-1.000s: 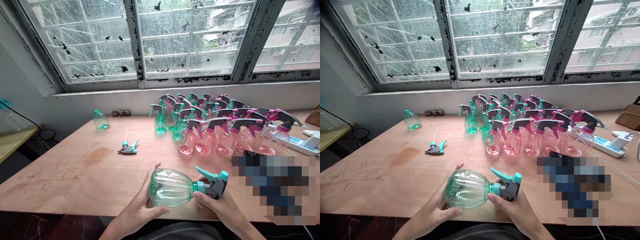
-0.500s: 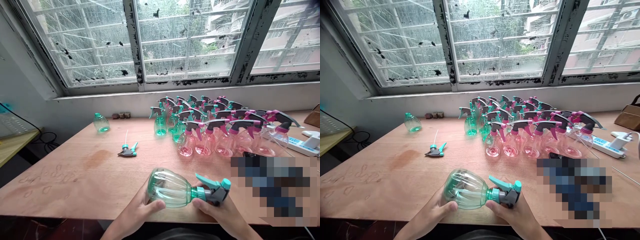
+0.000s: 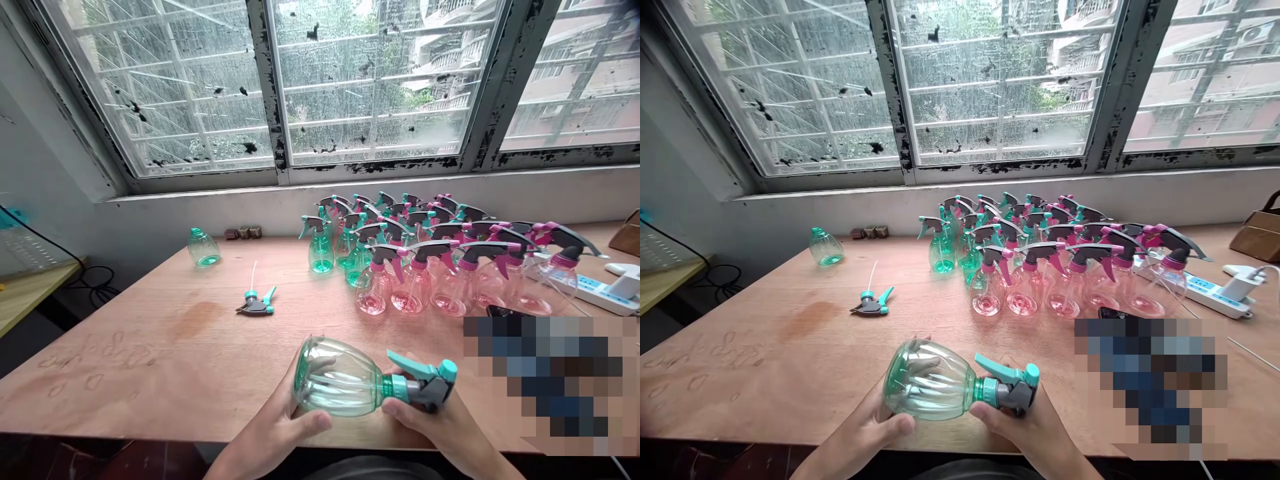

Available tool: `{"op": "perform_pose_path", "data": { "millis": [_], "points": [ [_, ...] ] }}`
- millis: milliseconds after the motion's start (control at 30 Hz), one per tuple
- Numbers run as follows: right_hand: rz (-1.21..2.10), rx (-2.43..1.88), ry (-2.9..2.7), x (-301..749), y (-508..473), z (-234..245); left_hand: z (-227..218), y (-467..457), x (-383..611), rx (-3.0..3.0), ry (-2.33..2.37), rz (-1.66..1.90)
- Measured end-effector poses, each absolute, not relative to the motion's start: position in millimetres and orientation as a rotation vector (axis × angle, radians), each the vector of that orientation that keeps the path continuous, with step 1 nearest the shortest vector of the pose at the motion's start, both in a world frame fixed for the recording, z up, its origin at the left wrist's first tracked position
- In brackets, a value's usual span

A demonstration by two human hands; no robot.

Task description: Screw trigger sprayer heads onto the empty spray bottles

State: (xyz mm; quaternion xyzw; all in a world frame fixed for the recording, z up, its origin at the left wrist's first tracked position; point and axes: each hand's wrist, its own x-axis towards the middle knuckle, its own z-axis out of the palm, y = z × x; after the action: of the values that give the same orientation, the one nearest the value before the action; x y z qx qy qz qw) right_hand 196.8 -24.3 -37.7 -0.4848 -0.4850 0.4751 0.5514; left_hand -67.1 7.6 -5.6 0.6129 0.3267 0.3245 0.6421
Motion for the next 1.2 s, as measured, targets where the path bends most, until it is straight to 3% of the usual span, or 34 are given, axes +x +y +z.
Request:
{"op": "perform_pose_path", "data": {
  "millis": [1200],
  "points": [
    [1.242, -0.994, -1.043, 197, -18, -28, -6, 9, -66, 1.392, 0.756, 0.743]
  ]
}}
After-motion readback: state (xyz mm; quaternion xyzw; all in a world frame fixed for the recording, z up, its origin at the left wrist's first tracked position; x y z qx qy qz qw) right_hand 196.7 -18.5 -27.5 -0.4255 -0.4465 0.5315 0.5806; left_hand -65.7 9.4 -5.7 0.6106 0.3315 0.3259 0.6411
